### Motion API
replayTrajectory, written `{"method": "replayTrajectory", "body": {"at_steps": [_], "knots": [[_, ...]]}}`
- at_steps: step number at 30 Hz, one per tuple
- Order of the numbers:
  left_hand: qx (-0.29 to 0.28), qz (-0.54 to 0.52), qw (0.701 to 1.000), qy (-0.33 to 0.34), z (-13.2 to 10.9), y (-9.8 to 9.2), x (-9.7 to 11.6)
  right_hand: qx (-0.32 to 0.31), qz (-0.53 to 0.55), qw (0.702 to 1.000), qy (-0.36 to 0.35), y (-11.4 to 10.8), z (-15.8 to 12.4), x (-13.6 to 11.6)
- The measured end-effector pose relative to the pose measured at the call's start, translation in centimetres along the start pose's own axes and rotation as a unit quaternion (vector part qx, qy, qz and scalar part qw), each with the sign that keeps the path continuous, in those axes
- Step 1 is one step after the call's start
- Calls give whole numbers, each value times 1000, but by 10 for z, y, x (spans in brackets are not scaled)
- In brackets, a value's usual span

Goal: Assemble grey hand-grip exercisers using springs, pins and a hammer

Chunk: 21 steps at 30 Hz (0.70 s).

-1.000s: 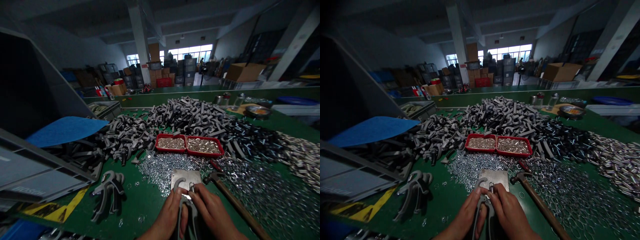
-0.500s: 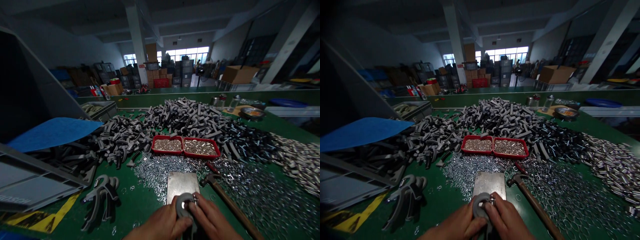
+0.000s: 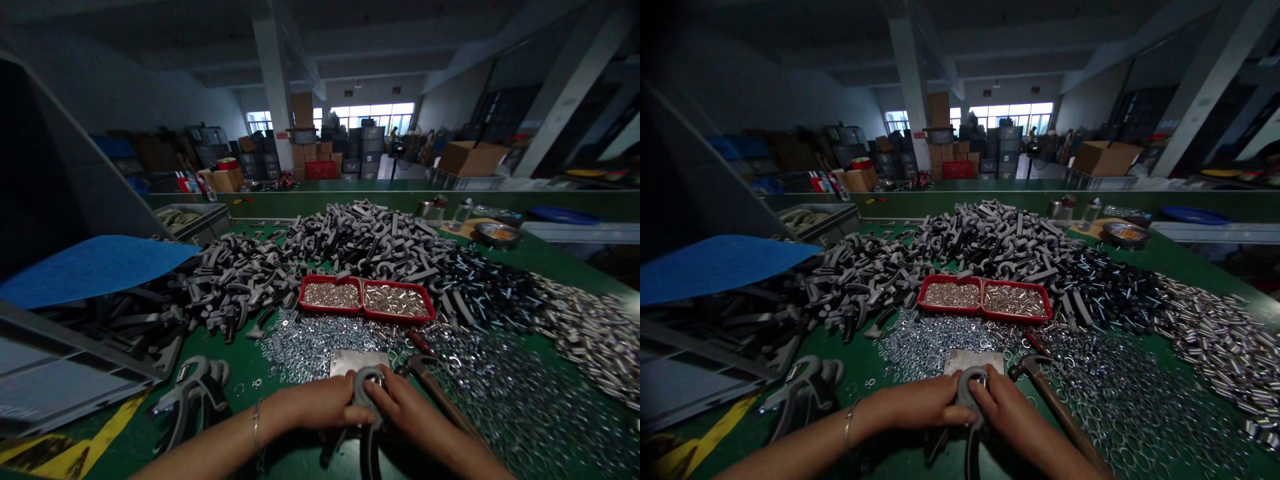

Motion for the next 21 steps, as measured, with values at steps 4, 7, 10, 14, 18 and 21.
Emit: {"method": "replayTrajectory", "body": {"at_steps": [4, 7, 10, 14, 18, 21], "knots": [[-17, 312, 944, -109, 31, -26, -16, 62, -208, 975, -51, -62, 56, 20], [26, 388, 918, -73, 62, -54, -7, 96, -281, 954, -35, -104, 90, 40], [97, 400, 910, -40, 110, -86, 6, 104, -345, 933, -18, -119, 120, 53], [140, 414, 899, -25, 181, -104, 10, 90, -394, 915, -2, -113, 149, 64], [144, 408, 901, -27, 216, -96, -6, 73, -410, 909, -5, -112, 154, 72], [170, 389, 905, -25, 215, -89, -17, 63, -417, 907, -9, -113, 148, 72]]}}
Point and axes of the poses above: each hand's wrist, its own z-axis towards the middle knuckle, its own y-axis out of the palm, x = y × z, the point moved 4 cm from there along z, towards the middle knuckle, and after that the axes turned 6 degrees about z, right-handed, at the moved point
